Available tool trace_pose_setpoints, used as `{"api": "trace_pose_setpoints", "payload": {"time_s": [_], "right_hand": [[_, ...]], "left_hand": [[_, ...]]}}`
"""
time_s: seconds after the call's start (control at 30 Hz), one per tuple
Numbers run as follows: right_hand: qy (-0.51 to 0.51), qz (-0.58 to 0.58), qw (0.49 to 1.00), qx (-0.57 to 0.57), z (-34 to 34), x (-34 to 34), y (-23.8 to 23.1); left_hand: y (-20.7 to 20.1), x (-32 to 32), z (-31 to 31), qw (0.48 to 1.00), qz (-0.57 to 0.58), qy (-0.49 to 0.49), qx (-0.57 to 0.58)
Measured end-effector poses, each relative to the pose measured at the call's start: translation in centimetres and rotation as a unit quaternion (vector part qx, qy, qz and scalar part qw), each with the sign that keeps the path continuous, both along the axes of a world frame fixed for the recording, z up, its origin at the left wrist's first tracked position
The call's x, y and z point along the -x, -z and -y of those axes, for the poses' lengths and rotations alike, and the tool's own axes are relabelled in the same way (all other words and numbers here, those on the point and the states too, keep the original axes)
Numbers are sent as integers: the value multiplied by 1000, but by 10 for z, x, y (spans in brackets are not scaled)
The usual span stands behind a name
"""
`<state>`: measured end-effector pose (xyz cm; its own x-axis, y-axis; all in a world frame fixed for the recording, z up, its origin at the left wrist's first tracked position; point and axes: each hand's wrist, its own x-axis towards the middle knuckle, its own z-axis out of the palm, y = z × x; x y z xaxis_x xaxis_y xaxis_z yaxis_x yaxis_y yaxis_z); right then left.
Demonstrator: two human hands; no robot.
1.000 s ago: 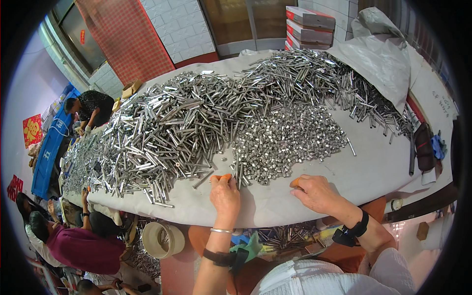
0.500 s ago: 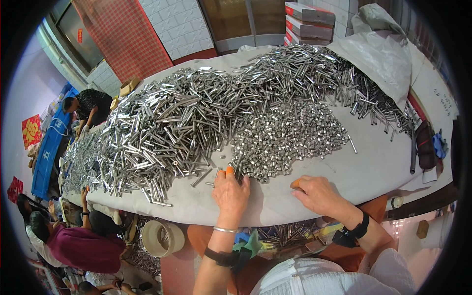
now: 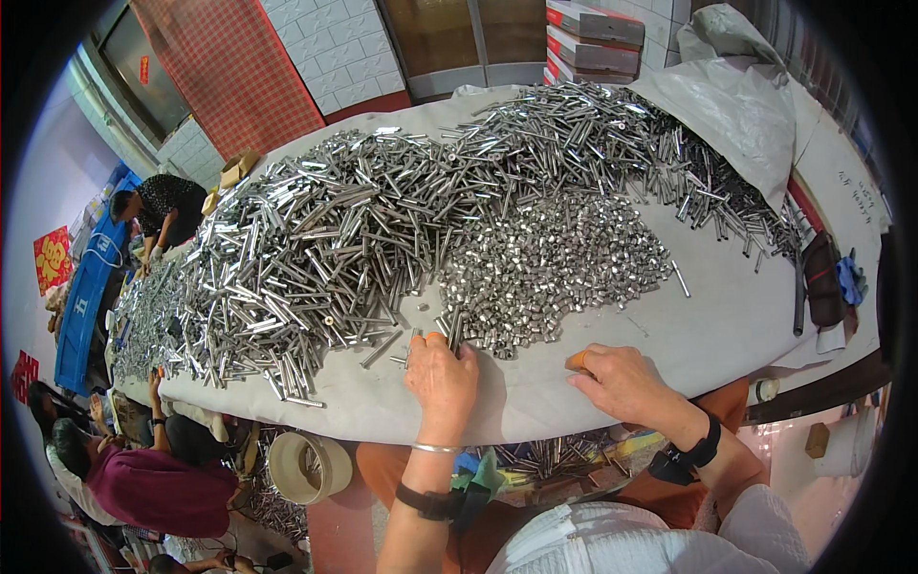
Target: Sorting and grouping small metal pins and caps on a shared work table.
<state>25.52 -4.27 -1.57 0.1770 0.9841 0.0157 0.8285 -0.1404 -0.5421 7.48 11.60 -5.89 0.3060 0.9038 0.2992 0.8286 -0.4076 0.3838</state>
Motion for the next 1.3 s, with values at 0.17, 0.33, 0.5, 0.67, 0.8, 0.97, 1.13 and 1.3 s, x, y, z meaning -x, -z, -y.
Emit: {"api": "trace_pose_setpoints", "payload": {"time_s": [0.17, 0.33, 0.5, 0.67, 0.8, 0.97, 1.13, 1.3], "right_hand": [[-1, -1, 1000, 2, 2, 2, -4], [0, 15, 1000, -14, 3, 5, -5], [-12, 6, 999, -31, 4, 7, -4], [34, -51, 995, -74, 9, 7, -8], [103, -305, 947, 20, 7, 21, -11], [59, -478, 876, 7, 7, 34, -11], [45, -532, 845, 8, 12, 37, -7], [33, -532, 845, 48, 11, 36, -12]], "left_hand": [[-3, 3, 2, 998, -61, 24, 1], [12, 1, 0, 984, -163, 50, -60], [13, 17, 0, 990, -128, 39, -47], [-3, 27, 5, 975, 183, 0, 123], [-33, 50, 46, 647, 584, 43, 489], [-37, 47, 103, 539, 586, 98, 597], [-33, 40, 132, 515, 568, 120, 631], [-19, 42, 137, 477, 576, 134, 650]]}}
